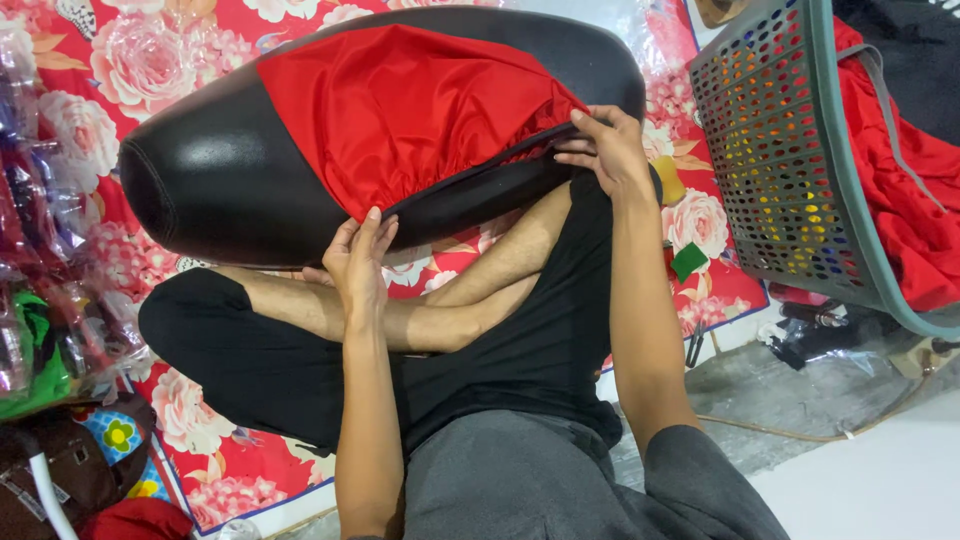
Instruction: The person cleans and handles a motorcycle seat cushion, fits a red protective textile cover onto it, aligns the cover, folds it neatly, and places the folded cover inside a transparent plastic bag.
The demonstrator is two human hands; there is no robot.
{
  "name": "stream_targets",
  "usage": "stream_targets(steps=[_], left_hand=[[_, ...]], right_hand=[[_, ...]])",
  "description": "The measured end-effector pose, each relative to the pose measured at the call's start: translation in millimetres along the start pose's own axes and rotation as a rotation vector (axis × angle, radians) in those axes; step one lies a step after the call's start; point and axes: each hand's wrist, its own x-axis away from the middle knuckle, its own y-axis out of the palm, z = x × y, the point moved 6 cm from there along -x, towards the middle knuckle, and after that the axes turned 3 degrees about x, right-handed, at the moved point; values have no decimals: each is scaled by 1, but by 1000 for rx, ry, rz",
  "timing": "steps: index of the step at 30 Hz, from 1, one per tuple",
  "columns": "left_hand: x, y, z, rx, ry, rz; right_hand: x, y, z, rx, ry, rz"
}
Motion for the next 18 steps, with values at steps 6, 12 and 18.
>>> stream_targets(steps=[6, 12, 18], left_hand=[[-8, -7, -12, 51, -40, -15], [1, 4, -3, 54, -45, 13], [-14, -3, 3, -83, 149, 39]], right_hand=[[-14, 3, 4, -343, 111, -93], [-36, 7, 27, -977, 170, -83], [-47, -3, 54, -437, 25, 115]])
